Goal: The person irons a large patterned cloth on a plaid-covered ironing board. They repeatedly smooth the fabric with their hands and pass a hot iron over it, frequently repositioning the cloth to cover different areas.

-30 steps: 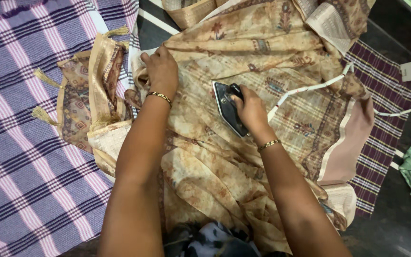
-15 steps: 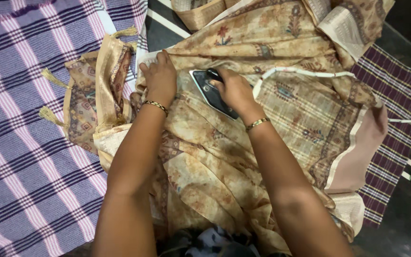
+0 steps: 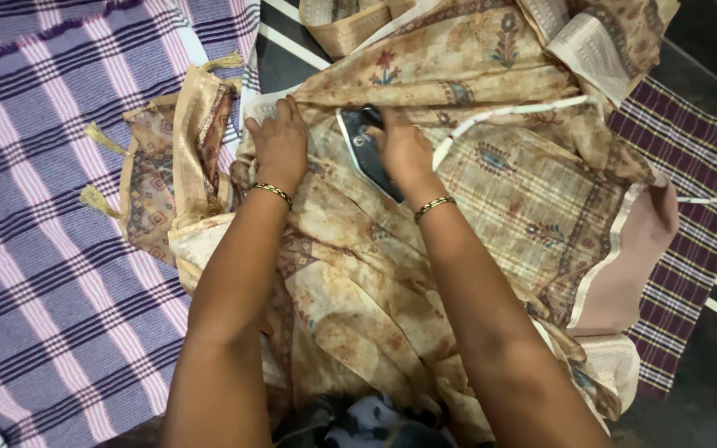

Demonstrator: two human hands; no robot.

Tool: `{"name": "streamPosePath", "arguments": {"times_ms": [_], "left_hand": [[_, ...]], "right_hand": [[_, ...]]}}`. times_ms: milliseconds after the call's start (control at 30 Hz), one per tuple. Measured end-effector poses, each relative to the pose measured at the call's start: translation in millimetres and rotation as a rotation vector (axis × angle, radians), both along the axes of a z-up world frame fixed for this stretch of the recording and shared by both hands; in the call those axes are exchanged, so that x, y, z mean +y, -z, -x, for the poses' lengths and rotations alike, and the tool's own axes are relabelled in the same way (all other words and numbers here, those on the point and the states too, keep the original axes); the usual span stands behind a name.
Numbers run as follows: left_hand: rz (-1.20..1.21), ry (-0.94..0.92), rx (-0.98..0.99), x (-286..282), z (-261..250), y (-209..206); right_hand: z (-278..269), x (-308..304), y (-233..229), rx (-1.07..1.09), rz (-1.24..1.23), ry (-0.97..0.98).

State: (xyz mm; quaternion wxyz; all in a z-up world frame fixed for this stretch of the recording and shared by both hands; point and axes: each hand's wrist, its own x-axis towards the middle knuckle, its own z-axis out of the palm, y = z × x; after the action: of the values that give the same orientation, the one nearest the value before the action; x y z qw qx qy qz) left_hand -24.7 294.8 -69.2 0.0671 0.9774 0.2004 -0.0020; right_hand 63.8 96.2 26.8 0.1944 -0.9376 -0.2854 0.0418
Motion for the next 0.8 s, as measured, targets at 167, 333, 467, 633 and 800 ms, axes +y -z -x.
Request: {"name": "streamPosePath", "arguments": {"times_ms": [167, 333, 467, 633, 800], "left_hand": [[-0.023, 0.001, -0.011, -7, -5, -4], [-0.329, 0.172, -0.069, -55, -26, -22], [-0.245, 0.444, -0.102, -134, -26, -38], [-0.056, 0.772, 0.201, -256, 1, -48], [-0.104, 0.820, 0.291, -348, 3, -11]], "right_hand": [[-2, -54, 2, 0.015, 0.123, 0.120], [5, -127, 0, 0.021, 0.145, 0.220], [5, -188, 1, -0.025, 0.140, 0.263], [8, -255, -12, 0.000, 0.175, 0.327], [8, -315, -24, 0.041, 0.236, 0.420]]}}
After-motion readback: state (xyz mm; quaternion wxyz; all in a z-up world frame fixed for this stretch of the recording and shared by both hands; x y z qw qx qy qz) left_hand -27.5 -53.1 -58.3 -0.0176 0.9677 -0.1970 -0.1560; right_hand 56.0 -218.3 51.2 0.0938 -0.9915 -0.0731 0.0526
